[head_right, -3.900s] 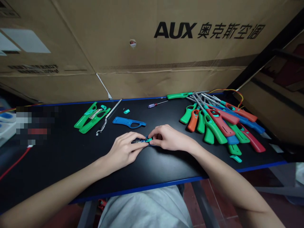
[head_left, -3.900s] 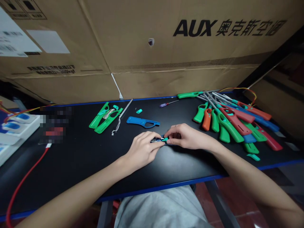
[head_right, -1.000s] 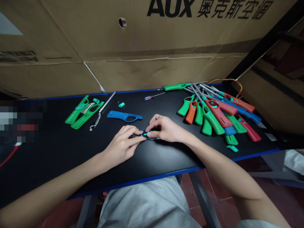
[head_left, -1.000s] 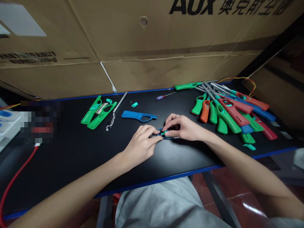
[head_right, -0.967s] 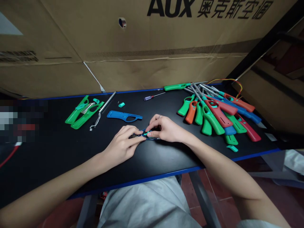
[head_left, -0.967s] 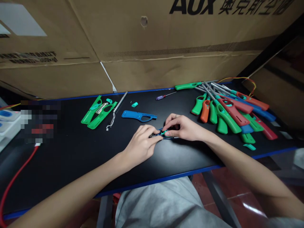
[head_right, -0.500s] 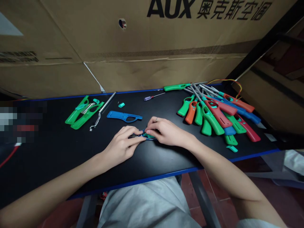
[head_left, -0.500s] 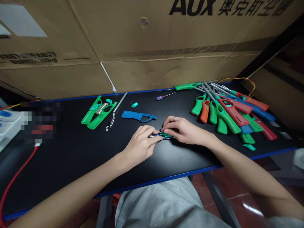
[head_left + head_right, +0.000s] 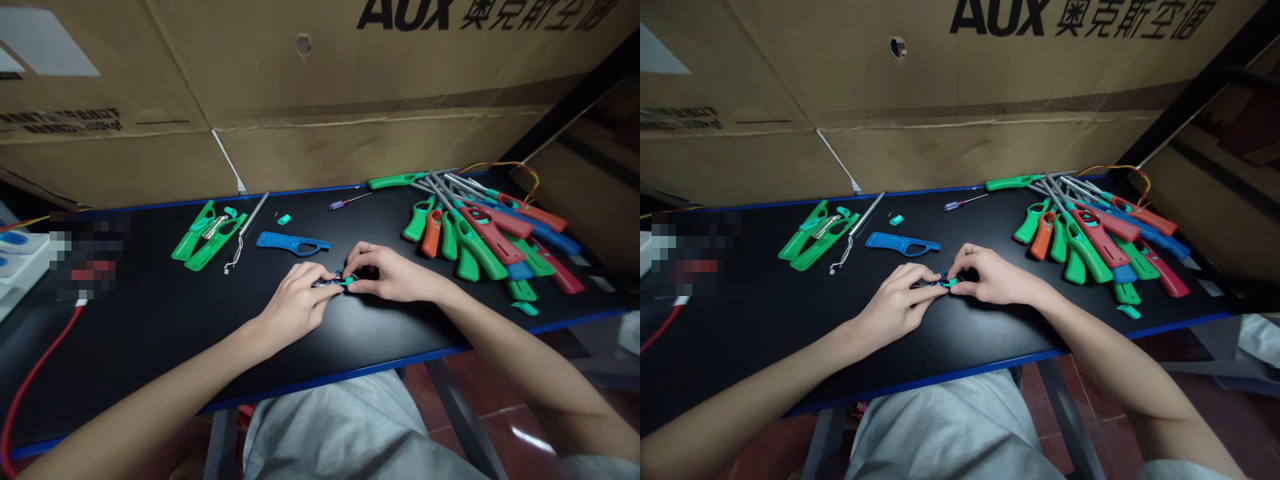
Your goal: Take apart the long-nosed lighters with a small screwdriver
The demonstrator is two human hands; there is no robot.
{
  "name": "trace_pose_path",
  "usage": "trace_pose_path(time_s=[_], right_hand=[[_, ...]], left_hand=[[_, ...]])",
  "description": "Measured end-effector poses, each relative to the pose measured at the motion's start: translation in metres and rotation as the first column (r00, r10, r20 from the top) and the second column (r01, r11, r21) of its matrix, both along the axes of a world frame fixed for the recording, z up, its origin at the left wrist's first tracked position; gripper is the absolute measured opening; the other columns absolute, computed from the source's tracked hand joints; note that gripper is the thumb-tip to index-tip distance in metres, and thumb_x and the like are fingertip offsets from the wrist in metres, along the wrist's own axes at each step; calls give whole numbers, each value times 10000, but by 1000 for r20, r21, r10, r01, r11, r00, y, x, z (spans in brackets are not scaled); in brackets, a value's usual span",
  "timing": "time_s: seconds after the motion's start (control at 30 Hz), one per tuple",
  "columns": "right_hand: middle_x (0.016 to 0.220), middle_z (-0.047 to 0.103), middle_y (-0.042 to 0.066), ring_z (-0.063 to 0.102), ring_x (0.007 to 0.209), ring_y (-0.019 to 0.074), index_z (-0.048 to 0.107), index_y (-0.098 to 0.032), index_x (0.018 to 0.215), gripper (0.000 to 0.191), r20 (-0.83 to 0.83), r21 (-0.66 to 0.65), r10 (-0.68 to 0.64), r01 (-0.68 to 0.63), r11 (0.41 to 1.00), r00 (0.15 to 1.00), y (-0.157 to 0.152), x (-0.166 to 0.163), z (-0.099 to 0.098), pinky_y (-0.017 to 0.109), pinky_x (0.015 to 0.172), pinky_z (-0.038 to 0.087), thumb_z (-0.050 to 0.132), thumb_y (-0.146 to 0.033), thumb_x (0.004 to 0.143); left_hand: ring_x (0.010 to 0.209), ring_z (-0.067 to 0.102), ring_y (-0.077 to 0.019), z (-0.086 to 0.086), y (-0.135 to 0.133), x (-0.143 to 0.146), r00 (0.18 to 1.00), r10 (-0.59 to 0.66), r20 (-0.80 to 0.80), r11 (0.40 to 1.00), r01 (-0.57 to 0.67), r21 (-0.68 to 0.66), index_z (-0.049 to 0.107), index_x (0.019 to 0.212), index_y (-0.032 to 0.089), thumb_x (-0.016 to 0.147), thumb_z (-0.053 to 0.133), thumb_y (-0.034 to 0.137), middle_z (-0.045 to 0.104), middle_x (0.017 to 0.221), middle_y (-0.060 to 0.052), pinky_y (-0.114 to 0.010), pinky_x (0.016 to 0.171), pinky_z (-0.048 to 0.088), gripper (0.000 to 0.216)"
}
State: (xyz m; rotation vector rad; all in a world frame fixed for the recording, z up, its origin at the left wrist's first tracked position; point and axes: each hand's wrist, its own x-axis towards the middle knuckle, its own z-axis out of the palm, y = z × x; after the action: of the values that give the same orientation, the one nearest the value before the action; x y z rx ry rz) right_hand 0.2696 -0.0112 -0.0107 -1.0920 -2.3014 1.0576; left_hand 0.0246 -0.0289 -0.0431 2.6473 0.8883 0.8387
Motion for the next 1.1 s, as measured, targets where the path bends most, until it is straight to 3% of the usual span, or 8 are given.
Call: trace_pose_path(time_s=[0.17,0.53,0.77,0.97,1.1], right_hand=[[1004,628,58,600,864,159,775,-180,1043,216,-84,-85,-68,61,995,994,5,-5,-11,283,785,474,764,-302,865],[981,662,68,612,874,176,790,-160,969,184,13,-83,-227,227,970,974,0,-15,-16,283,777,466,764,-279,831],[1000,698,63,647,839,163,815,-186,1007,179,4,-71,-130,130,989,992,4,-11,-5,262,764,486,746,-227,847],[914,697,64,635,784,166,790,-168,993,153,88,36,-220,217,975,972,0,-1,6,266,722,488,731,-262,887],[1041,668,95,645,907,189,785,-181,999,216,82,120,-82,72,990,993,-4,5,12,315,868,505,645,-345,975]], left_hand=[[1016,631,-197,1,0,0,1000,2,-4,1000,-2,-14,787,1016,248,909,612,79,697,1046,-62,-352,878,525,266],[999,621,-187,1,0,-1,1000,-1,-13,999,0,-32,785,1026,241,920,609,91,688,1044,-60,-342,882,507,254],[1001,632,-184,-2,2,-1,1000,-6,21,998,7,-54,789,1032,247,927,624,118,684,1056,-65,-353,892,520,234],[1022,633,-191,-2,1,-1,1000,-7,26,998,8,-59,787,1035,250,934,621,124,681,1055,-66,-361,903,522,231],[1028,633,-190,0,1,-1,1000,2,23,998,0,-59,788,1041,257,945,620,146,683,1055,-64,-351,899,519,223]])
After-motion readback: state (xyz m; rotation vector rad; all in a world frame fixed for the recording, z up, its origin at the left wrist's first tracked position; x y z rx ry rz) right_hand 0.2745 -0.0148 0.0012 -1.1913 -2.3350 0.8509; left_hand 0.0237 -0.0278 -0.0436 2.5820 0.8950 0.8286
